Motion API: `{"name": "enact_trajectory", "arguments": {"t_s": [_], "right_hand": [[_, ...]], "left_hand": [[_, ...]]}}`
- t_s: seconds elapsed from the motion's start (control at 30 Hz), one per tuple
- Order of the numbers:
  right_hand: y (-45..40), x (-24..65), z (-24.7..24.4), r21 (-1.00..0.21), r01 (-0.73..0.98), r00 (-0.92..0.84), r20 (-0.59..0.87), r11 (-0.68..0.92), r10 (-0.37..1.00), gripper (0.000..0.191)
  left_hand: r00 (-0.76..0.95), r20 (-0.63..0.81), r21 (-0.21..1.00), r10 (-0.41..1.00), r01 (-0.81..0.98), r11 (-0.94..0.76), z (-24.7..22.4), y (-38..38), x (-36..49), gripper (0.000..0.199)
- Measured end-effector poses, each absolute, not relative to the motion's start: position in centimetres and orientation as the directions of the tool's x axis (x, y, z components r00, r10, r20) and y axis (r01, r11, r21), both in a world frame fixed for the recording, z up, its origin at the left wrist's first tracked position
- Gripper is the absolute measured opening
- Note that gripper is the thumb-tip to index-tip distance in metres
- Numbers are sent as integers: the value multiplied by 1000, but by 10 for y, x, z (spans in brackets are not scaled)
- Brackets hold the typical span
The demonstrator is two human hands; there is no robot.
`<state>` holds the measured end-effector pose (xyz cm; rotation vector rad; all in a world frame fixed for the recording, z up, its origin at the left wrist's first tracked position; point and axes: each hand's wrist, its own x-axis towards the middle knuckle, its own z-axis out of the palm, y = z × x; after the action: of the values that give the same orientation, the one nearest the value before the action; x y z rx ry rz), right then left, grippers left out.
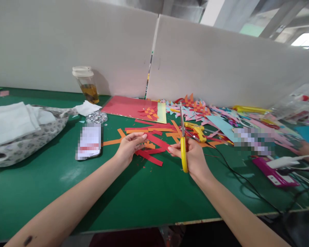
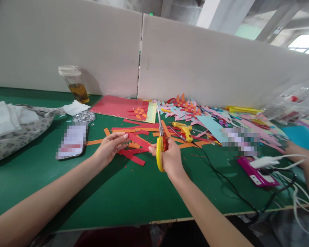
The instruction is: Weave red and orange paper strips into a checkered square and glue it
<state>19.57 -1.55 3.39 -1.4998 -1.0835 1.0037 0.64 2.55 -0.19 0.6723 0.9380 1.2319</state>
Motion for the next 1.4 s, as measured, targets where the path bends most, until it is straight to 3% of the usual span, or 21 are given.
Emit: {"name": "enact_trajectory", "arguments": {"t_s": [0.23,0.43,0.7,0.93,1.4], "right_hand": [[-20,191,30,-997,-15,225,-81,-80,971,45],[-21,187,27,-994,-56,245,-101,-90,964,46],[-23,185,28,-997,-17,218,-73,-71,973,44],[-22,184,25,-992,-52,217,-124,-116,968,45],[-21,186,23,-996,11,205,-84,-88,975,45]], "left_hand": [[123,-248,803,961,-529,274,3,18,11,29],[355,-254,859,900,-344,379,7,1,23,28],[178,-242,850,954,-435,297,7,8,19,24],[135,-251,848,959,-448,285,8,8,19,23],[77,-266,829,961,-491,269,6,12,17,24]]}}
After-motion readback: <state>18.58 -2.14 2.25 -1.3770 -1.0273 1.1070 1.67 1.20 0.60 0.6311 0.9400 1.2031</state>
